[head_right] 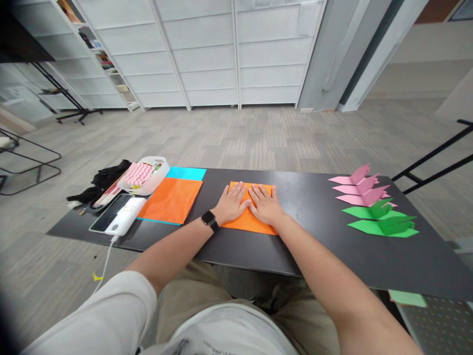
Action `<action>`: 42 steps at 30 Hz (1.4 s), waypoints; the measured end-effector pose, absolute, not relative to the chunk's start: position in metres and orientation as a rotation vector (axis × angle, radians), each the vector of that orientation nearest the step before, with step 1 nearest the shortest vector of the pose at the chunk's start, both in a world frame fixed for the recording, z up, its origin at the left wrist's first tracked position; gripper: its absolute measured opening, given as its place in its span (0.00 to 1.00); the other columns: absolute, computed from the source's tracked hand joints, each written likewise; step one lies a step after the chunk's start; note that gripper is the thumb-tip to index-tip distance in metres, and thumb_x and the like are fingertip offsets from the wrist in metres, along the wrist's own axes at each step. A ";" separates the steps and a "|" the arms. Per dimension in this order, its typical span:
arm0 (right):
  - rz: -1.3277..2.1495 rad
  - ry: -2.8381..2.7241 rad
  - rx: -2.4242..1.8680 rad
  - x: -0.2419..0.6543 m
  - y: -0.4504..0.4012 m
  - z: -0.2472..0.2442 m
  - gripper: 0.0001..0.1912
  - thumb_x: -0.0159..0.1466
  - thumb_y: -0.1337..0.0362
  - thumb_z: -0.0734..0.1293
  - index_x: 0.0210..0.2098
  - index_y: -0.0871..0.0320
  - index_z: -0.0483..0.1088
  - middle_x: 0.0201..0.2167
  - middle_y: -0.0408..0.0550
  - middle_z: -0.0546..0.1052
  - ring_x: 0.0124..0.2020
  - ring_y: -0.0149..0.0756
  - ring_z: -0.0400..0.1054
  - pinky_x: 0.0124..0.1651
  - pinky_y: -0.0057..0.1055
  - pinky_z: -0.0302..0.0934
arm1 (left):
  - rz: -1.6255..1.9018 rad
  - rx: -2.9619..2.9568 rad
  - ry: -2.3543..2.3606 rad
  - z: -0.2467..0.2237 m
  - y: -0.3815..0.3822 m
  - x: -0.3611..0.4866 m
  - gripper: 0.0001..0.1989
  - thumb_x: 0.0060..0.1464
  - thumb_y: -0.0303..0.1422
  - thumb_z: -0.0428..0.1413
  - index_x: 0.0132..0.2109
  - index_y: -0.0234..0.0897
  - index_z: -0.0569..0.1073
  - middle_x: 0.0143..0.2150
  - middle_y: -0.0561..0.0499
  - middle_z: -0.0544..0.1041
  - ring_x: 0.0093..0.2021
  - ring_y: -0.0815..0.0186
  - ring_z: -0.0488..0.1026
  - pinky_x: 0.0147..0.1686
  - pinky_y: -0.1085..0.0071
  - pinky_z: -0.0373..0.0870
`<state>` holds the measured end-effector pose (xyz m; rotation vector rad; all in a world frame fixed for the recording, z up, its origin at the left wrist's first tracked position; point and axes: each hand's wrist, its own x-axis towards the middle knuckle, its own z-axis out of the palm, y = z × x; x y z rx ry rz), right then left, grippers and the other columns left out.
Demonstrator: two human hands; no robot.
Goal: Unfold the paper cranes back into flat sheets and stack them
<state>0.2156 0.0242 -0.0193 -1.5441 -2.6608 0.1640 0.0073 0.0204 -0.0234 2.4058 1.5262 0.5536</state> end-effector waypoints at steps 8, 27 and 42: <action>0.174 -2.598 -1.727 0.240 0.020 -0.017 0.40 0.77 0.41 0.49 0.81 0.51 0.45 0.82 0.53 0.44 0.82 0.57 0.39 0.76 0.75 0.23 | 0.466 2.281 1.836 -0.010 0.044 -0.032 0.34 0.71 0.44 0.49 0.76 0.29 0.61 0.80 0.31 0.56 0.81 0.40 0.49 0.78 0.37 0.29; 0.097 -2.503 -1.848 0.270 0.019 -0.022 0.39 0.76 0.40 0.49 0.81 0.46 0.48 0.82 0.49 0.50 0.81 0.66 0.39 0.73 0.80 0.18 | 0.247 2.646 1.290 -0.018 -0.004 0.012 0.44 0.63 0.64 0.52 0.79 0.54 0.57 0.83 0.41 0.46 0.82 0.35 0.41 0.75 0.28 0.34; -0.050 -2.430 -1.805 0.256 0.014 -0.009 0.30 0.74 0.48 0.57 0.71 0.49 0.69 0.73 0.55 0.69 0.78 0.68 0.49 0.74 0.79 0.23 | 0.178 2.524 1.425 0.013 0.022 -0.088 0.38 0.63 0.55 0.58 0.74 0.44 0.65 0.81 0.39 0.55 0.82 0.42 0.47 0.77 0.37 0.33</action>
